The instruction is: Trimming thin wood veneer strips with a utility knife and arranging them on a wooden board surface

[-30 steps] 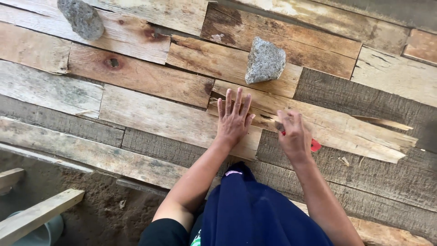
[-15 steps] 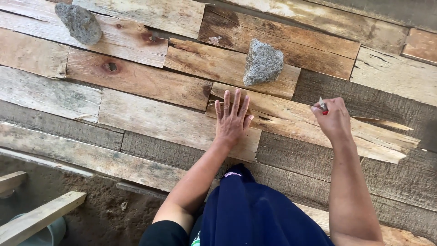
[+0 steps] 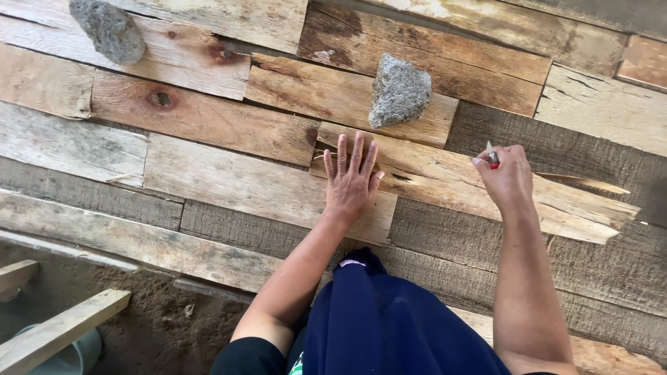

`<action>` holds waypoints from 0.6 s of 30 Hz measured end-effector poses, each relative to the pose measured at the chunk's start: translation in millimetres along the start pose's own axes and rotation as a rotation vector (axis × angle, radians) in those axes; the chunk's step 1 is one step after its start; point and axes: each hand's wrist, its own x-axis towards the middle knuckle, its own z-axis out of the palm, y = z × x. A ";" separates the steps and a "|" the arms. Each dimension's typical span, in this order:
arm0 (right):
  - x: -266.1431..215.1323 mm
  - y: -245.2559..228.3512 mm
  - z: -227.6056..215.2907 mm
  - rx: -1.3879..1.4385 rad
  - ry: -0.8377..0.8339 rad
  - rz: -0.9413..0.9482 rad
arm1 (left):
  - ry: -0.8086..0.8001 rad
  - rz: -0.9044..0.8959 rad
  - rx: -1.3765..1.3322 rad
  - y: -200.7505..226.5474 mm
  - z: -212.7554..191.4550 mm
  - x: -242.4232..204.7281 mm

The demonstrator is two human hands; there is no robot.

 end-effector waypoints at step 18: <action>-119.1 -21.5 16.6 -0.125 0.367 -0.086 | -0.076 -0.001 -0.008 19.6 -15.3 3.0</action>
